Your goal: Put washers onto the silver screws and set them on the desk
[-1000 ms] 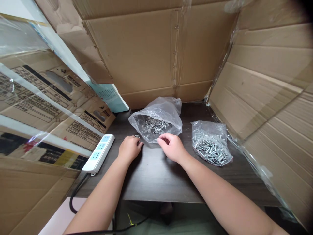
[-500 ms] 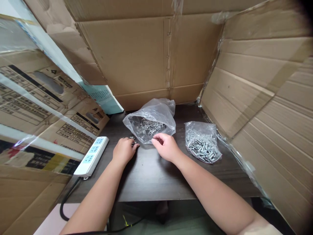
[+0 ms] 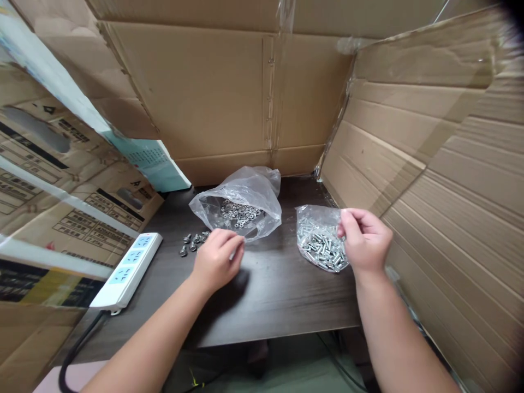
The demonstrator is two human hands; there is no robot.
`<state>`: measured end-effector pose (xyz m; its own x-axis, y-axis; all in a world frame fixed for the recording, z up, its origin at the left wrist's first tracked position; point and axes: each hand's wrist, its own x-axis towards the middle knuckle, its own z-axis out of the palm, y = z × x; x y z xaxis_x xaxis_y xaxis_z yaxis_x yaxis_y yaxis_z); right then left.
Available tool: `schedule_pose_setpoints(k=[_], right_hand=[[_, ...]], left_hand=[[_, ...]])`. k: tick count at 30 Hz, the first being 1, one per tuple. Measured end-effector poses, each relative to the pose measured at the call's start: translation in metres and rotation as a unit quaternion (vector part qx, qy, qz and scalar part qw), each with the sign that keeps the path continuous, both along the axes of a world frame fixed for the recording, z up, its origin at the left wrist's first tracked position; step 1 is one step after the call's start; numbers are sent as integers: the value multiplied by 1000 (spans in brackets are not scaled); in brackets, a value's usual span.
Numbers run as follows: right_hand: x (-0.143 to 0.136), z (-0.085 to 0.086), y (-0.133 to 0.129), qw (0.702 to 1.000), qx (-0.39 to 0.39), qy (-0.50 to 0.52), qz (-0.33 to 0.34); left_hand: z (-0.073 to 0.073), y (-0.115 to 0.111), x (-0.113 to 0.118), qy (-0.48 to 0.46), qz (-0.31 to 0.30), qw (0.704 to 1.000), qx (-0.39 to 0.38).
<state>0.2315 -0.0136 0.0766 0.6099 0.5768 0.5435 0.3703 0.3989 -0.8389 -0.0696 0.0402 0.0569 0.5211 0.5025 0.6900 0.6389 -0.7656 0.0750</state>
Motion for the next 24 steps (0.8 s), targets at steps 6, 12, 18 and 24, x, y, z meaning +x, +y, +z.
schedule_pose_setpoints(k=[6,12,18,24], right_hand=[[20,-42,24,994,18,78,-74],[20,-47,26,997,-1,65,-46],[20,-48,25,996,-13,89,2],[21,-47,24,995,-24,95,12]], left_hand=[[3,-23,85,139,-156,976,-55],[16,-13,161,326,-118,915,-207],[17,1,197,400,-106,873,-259],[23,9,206,463,-139,829,-279]])
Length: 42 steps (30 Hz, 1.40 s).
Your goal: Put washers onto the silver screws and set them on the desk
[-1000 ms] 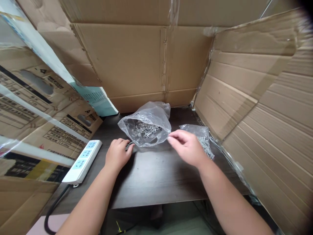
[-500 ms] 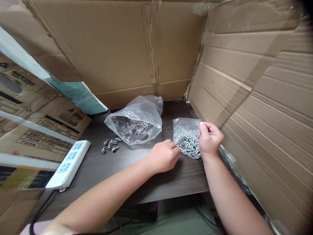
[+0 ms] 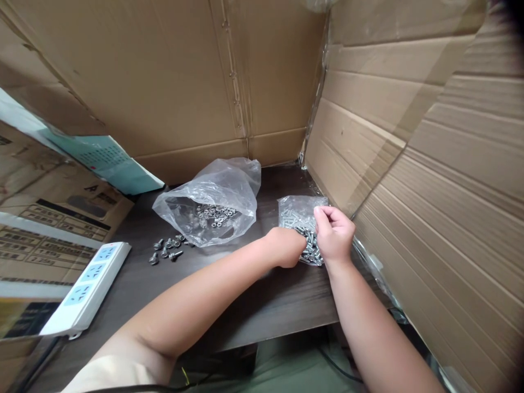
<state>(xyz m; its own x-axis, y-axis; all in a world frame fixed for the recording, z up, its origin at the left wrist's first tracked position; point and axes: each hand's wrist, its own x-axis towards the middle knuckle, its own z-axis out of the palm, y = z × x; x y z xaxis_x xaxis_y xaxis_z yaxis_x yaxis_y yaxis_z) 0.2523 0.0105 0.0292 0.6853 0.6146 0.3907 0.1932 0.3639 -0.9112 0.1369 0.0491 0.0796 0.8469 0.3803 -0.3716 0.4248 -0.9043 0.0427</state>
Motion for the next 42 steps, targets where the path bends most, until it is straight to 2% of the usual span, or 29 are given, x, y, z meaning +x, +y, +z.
schedule_pose_setpoints(k=[5,10,18,23,25,26,28,30,31,33,35,39,42], right_hand=[[0,0,0,1000,-19,-13,-14],[-1,1,0,1000,-27,8,3],[-2,1,0,999,-40,6,1],[0,-3,1,999,-37,-6,-15],[0,-1,-1,999,-36,-11,-18],[-1,0,-2,999,-39,-15,-8],[-5,5,-8,996,-54,-30,59],[-12,11,-16,977,-76,-53,190],[-16,14,-20,958,-82,-67,268],[-25,19,-27,908,-80,-92,402],[-34,20,-31,865,-77,-79,489],[-49,18,-33,819,-55,48,569],[-57,17,-30,791,-46,62,607]], left_hand=[[4,5,6,17,-33,999,-4],[7,7,5,11,-55,998,-2],[-2,8,-4,-40,-103,994,22],[0,6,-16,-120,-82,988,52],[3,3,-27,-212,-75,972,64],[5,1,-33,-278,-79,955,71],[10,-5,-49,-413,-118,899,88],[16,-13,-66,-508,-154,840,109],[19,-17,-74,-536,-161,820,120],[23,-25,-89,-538,-165,816,129],[25,-31,-101,-529,-171,820,139],[22,-37,-119,-541,-171,809,156],[17,-39,-129,-543,-159,808,167]])
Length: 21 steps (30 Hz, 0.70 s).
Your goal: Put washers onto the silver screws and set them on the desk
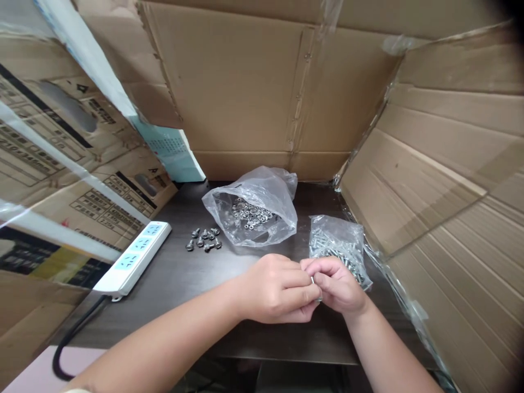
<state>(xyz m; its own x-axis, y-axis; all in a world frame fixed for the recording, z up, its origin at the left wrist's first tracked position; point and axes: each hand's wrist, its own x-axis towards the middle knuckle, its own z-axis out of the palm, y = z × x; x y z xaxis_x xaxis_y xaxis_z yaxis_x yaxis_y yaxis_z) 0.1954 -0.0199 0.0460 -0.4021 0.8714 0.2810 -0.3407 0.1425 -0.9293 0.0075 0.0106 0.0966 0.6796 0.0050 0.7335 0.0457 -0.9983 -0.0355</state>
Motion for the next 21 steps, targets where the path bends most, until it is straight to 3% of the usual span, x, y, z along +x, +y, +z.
schedule_pose_setpoints(k=[5,9,12,14,18,19,20,21], right_hand=[[-13,-1,5,999,-8,-41,-25],[-31,5,12,990,-55,-41,-123],[-50,16,22,971,-22,-85,-223],[-64,23,32,962,7,-109,-249],[-94,24,64,958,35,-176,-224],[-100,23,74,935,69,-267,-224],[-106,21,85,886,122,-387,-223],[-111,19,96,862,146,-431,-223]], left_hand=[[-14,3,-17,-3,42,999,-23],[-25,11,-25,-86,46,980,-172],[-24,17,-29,-157,75,936,-306],[-19,22,-33,-218,113,876,-415],[-10,42,-49,-355,184,689,-604],[-9,48,-54,-391,199,651,-619],[-9,55,-58,-427,205,617,-628],[-9,61,-63,-451,210,600,-627]])
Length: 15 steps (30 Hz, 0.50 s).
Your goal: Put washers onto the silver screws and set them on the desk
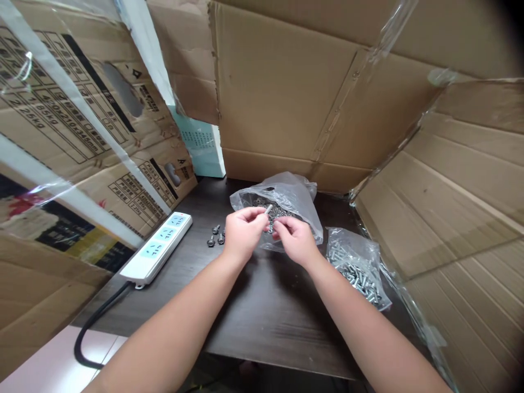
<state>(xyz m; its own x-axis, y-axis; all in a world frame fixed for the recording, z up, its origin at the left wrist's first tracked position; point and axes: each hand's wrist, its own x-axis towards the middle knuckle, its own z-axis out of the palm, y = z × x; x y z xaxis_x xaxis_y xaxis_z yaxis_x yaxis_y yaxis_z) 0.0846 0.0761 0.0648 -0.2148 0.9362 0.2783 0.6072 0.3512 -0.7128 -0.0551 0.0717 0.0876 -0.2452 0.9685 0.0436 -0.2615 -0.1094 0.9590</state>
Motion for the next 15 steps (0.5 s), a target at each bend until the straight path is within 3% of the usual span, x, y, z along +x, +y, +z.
schedule_pose_setpoints(k=[4,8,15], right_hand=[[-15,-7,38,989,2,-139,44],[-27,-14,60,970,-19,-236,47],[-38,-21,72,959,-37,-278,53]], left_hand=[[-4,18,-10,-35,51,998,-5],[-6,20,-11,-44,72,996,-10],[-4,14,-7,-30,61,998,-17]])
